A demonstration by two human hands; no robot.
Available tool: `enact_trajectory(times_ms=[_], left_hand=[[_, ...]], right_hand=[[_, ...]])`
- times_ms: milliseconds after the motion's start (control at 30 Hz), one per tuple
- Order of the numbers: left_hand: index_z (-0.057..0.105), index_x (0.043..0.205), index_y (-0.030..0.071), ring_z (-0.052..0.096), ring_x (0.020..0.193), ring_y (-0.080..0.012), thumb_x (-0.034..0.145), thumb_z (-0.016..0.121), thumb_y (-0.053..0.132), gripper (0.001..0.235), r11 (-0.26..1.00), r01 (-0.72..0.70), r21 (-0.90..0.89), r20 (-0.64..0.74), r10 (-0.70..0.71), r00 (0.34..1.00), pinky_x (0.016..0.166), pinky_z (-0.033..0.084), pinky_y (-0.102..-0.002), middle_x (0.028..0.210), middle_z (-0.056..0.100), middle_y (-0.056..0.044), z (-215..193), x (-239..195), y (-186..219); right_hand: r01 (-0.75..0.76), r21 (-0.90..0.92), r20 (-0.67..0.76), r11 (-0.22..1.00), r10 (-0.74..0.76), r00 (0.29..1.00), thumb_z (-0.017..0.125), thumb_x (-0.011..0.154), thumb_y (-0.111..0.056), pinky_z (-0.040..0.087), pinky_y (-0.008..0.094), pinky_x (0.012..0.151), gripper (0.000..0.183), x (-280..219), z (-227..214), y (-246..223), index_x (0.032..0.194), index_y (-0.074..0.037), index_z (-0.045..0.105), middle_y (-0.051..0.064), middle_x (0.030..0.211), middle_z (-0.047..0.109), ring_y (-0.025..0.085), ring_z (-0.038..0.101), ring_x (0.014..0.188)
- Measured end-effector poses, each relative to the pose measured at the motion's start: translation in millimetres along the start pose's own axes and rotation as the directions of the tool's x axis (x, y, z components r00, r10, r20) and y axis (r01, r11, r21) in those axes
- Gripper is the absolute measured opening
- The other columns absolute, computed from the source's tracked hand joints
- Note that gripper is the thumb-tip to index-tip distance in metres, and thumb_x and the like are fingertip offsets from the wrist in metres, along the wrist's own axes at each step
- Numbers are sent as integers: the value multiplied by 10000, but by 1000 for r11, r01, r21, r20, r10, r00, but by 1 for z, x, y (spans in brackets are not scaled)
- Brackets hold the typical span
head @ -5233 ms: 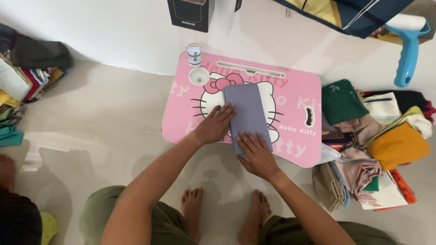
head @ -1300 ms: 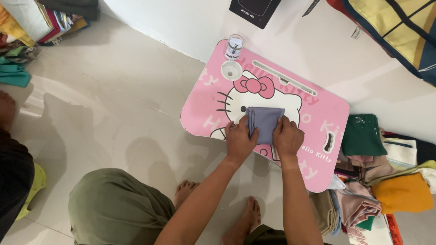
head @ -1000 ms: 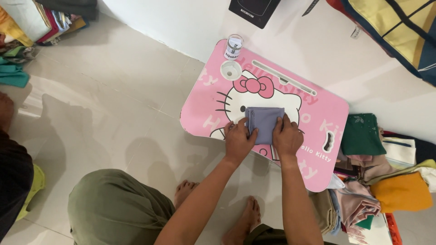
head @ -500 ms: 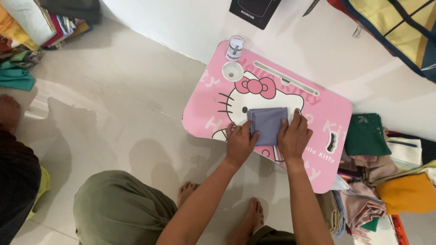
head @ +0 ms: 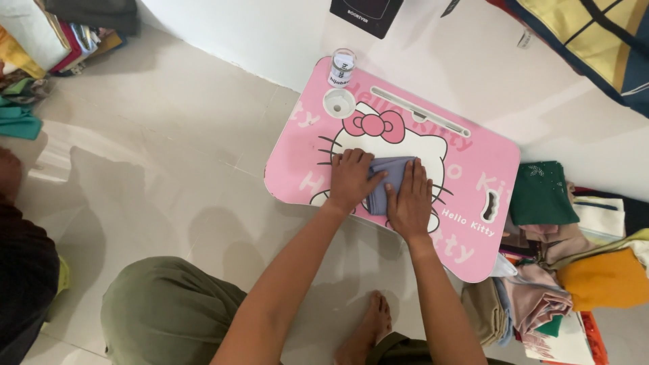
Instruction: The person folds a purple cloth on a pink Hello Kitty board, uses a lint roller to clean it, applies a label, and places it into a clear plastic bag. The person then seals the bag and smooths the contents.
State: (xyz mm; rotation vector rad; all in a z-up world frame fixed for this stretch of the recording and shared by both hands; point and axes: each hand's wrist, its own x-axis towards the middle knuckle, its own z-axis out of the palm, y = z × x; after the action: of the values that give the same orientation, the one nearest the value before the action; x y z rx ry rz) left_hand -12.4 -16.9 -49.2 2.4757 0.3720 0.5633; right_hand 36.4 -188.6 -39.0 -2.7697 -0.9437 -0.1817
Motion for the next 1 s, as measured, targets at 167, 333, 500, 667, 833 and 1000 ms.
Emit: enact_trajectory(times_ms=[167, 333, 500, 667, 833, 1000], left_hand=[[735, 1060, 124, 622, 975, -232, 943, 664, 507, 407, 990, 27, -135, 114, -12, 993, 882, 443, -398, 974, 631, -37, -13, 15, -13], [767, 937, 149, 676, 872, -241, 929, 701, 447, 305, 970, 46, -237, 116, -19, 993, 810, 495, -403, 875, 670, -27, -3, 24, -27], [756, 875, 146, 673, 835, -228, 922, 720, 410, 270, 976, 18, -216, 75, -1, 997, 793, 503, -390, 813, 652, -23, 5, 25, -34], [716, 791, 117, 656, 765, -235, 936, 690, 404, 323, 997, -33, -75, -4, 33, 999, 748, 477, -389, 736, 610, -29, -5, 0, -22], [641, 695, 140, 658, 782, -259, 895, 696, 394, 328, 996, -24, 82, -215, 42, 976, 766, 442, -413, 711, 590, -43, 4, -37, -8], [618, 762, 143, 631, 750, -222, 910, 740, 383, 308, 992, -82, 94, -196, 100, 976, 708, 453, -372, 724, 552, -6, -7, -49, -5]], right_hand=[[-27, 95, 82, 995, 19, 996, 382, 1022, -631, 201, 601, 1233, 840, 0, -16, -6, 1602, -32, 276, 212, 1663, 227, 406, 273, 1518], [-56, 70, 183, 996, 42, 982, 415, 968, -719, 198, 662, 1213, 897, 9, -33, -15, 1617, -113, 286, 197, 1667, 203, 429, 243, 1523], [-78, 28, 183, 997, 72, 980, 363, 952, -785, 148, 694, 1206, 875, 19, -24, -24, 1623, -226, 304, 176, 1674, 211, 427, 202, 1540], [137, -18, 209, 990, -130, 969, 371, 902, -828, 92, 671, 1230, 877, 41, -28, 6, 1617, -325, 306, 123, 1696, 216, 381, 169, 1564], [88, 21, 107, 996, -89, 990, 435, 942, -739, 66, 661, 1244, 873, 32, -42, 13, 1610, -184, 340, 168, 1707, 187, 400, 129, 1568], [86, 175, 199, 981, -121, 972, 522, 860, -792, 140, 644, 1240, 1039, 13, -26, 17, 1645, -177, 230, 157, 1705, 167, 408, 132, 1561]])
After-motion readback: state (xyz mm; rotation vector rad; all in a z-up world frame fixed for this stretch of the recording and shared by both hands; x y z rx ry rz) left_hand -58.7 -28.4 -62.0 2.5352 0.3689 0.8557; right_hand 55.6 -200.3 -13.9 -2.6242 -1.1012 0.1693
